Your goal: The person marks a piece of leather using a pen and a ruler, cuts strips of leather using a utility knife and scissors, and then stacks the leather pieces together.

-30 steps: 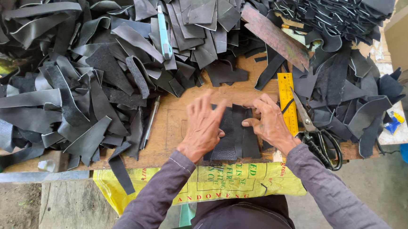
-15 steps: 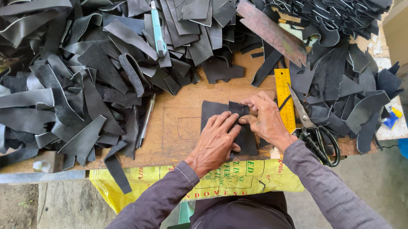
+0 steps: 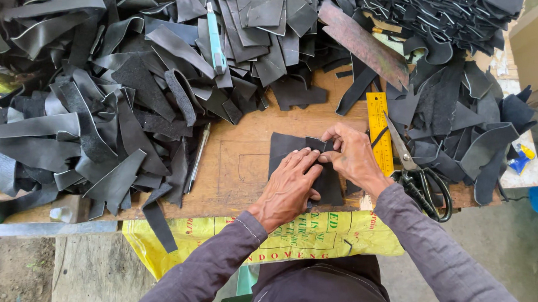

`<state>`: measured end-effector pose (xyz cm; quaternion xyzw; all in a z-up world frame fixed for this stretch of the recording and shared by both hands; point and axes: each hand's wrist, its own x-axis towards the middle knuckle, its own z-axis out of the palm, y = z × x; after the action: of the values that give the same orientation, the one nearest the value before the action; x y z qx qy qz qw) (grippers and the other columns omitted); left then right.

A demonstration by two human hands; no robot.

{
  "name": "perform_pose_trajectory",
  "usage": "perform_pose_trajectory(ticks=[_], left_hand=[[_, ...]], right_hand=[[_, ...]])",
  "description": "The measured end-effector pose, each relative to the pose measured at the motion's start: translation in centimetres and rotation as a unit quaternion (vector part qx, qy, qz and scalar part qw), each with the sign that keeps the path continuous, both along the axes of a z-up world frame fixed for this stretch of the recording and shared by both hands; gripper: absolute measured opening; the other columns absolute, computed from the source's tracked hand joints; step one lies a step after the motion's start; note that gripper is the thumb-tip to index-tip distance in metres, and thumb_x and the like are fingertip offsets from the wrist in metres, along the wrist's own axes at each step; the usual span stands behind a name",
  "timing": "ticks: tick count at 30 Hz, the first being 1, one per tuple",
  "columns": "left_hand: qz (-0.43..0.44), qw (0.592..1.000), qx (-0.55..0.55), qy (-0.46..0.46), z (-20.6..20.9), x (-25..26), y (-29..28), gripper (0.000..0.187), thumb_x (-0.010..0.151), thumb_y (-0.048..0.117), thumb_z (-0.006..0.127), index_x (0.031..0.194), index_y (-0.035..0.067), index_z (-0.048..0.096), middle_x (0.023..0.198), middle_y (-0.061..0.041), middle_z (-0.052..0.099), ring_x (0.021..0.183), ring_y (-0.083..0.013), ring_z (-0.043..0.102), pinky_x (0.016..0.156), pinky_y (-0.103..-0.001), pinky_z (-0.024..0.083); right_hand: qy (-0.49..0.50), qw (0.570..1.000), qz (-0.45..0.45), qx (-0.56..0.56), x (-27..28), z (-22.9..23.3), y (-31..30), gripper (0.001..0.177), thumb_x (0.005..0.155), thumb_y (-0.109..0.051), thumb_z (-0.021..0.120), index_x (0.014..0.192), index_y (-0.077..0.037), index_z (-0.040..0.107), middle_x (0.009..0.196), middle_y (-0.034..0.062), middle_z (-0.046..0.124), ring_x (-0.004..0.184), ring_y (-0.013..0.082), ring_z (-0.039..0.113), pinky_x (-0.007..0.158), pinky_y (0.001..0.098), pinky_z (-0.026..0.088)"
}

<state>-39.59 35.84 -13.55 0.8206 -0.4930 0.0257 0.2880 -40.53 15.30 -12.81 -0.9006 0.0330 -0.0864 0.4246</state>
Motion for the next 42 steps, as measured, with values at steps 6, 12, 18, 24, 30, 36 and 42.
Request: perform_pose_trajectory(ticks=[6,12,18,24,30,36,42], left_hand=[[0.03,0.999,-0.023,-0.001,1.5,-0.5,0.3,0.053,0.071,0.017,0.081,0.118,-0.001,0.062,0.142,-0.027,0.053,0.139,-0.0437,0.045,0.118,-0.051,0.033],[0.277,0.957,-0.085,0.017,3.2,-2.4,2.2,0.062,0.084,0.031,0.083,0.13,-0.003,0.057,0.123,-0.018,0.058,0.112,-0.0363,0.055,0.097,-0.047,0.044],[0.399,0.913,0.037,0.078,3.0,-3.3,1.4,0.058,0.074,0.039,0.087,0.103,-0.002,0.057,0.106,-0.019,0.051,0.101,-0.0364,0.052,0.086,-0.048,0.041],[0.436,0.897,-0.018,0.069,3.3,-4.1,0.6,0.062,0.071,0.03,0.087,0.112,-0.003,0.056,0.108,-0.021,0.053,0.104,-0.039,0.052,0.087,-0.048,0.041],[0.424,0.89,-0.091,0.143,1.9,-4.1,0.6,0.068,0.071,0.021,0.087,0.127,0.001,0.053,0.111,-0.02,0.067,0.106,-0.0369,0.062,0.089,-0.046,0.047],[0.427,0.861,-0.159,0.225,-4.3,-4.4,2.2,0.063,0.07,0.019,0.088,0.127,0.006,0.064,0.098,-0.019,0.075,0.092,-0.0357,0.074,0.079,-0.042,0.057],[0.433,0.859,-0.205,0.182,-8.4,3.2,1.4,0.051,0.064,0.02,0.09,0.109,0.004,0.071,0.095,-0.015,0.077,0.087,-0.0287,0.075,0.078,-0.037,0.058]], right_hand=[[-0.035,0.999,-0.012,-0.002,0.5,-0.3,0.0,0.022,0.078,-0.006,0.084,0.099,-0.002,0.077,0.072,0.0079,0.065,0.06,0.0147,0.055,0.056,0.0327,0.045],[-0.035,0.999,-0.019,-0.004,0.3,-0.3,-0.1,0.02,0.077,-0.007,0.084,0.095,-0.002,0.077,0.072,0.0092,0.064,0.059,0.0161,0.054,0.055,0.0337,0.044],[-0.051,0.998,-0.021,0.015,0.0,-0.1,0.5,0.017,0.078,-0.004,0.081,0.095,-0.001,0.076,0.075,0.0091,0.064,0.059,0.0168,0.056,0.056,0.0324,0.045],[-0.08,0.996,-0.041,0.015,-0.2,0.1,0.9,0.014,0.078,-0.003,0.08,0.091,-0.001,0.075,0.076,0.0106,0.066,0.061,0.0184,0.059,0.058,0.0323,0.046],[-0.131,0.991,-0.019,0.026,-0.8,1.0,-0.3,0.013,0.076,-0.001,0.079,0.088,-0.002,0.075,0.079,0.0091,0.069,0.075,0.0199,0.065,0.066,0.0328,0.049],[-0.094,0.991,-0.018,0.09,-1.0,0.9,-0.9,0.009,0.075,-0.004,0.079,0.083,-0.003,0.076,0.075,0.0068,0.069,0.069,0.019,0.067,0.062,0.0325,0.051],[0.004,0.985,-0.024,0.17,-0.5,0.3,-2.0,0.009,0.077,-0.003,0.077,0.086,-0.002,0.078,0.078,0.0055,0.079,0.072,0.0159,0.077,0.065,0.0304,0.057]])
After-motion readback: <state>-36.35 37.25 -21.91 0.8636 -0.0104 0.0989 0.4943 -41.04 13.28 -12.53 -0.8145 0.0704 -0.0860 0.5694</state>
